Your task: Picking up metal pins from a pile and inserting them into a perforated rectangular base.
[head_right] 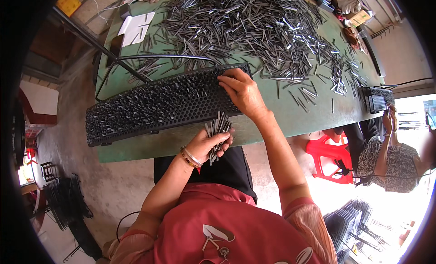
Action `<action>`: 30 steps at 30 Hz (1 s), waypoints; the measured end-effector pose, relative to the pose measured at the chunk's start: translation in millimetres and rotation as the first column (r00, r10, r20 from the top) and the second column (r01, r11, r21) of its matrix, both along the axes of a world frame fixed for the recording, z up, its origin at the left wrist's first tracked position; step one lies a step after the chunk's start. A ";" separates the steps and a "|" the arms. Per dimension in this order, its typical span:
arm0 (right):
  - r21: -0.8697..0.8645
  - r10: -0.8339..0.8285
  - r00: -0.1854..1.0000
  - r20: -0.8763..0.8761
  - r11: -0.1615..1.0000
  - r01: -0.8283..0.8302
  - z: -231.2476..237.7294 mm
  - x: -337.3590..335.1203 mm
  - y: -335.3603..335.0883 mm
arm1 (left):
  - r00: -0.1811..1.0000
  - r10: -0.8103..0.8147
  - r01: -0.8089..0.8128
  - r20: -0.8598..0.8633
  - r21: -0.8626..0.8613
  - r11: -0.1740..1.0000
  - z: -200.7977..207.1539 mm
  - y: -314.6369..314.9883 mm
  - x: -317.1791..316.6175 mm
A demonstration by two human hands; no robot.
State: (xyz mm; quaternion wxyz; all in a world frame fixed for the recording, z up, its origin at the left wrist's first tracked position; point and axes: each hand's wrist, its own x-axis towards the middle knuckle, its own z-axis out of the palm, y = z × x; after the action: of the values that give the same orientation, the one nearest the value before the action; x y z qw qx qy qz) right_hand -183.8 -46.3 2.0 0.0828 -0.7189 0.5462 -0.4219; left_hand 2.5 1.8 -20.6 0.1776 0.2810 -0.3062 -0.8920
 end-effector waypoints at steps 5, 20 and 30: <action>-0.003 -0.016 1.000 -0.026 1.000 0.016 -1.1 -3.9 -0.6 | 1.000 0.027 -0.026 0.015 -0.007 1.000 -8.0 2.5 0.6; 0.551 -0.004 0.917 0.398 0.801 -0.235 23.2 4.1 41.2 | 0.975 0.177 -0.180 -0.133 -0.005 0.984 2.6 0.6 -3.1; 0.453 -0.326 0.802 0.501 0.888 0.077 31.0 -16.0 34.4 | 0.992 0.109 -0.111 -0.071 -0.034 0.993 -5.7 -1.2 -11.8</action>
State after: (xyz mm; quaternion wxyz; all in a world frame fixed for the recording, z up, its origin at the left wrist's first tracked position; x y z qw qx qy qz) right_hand -199.8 -11.9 33.0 0.3431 -0.4639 0.6480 -0.4971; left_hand -9.3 0.6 -26.3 0.2423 0.2628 -0.3008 -0.8841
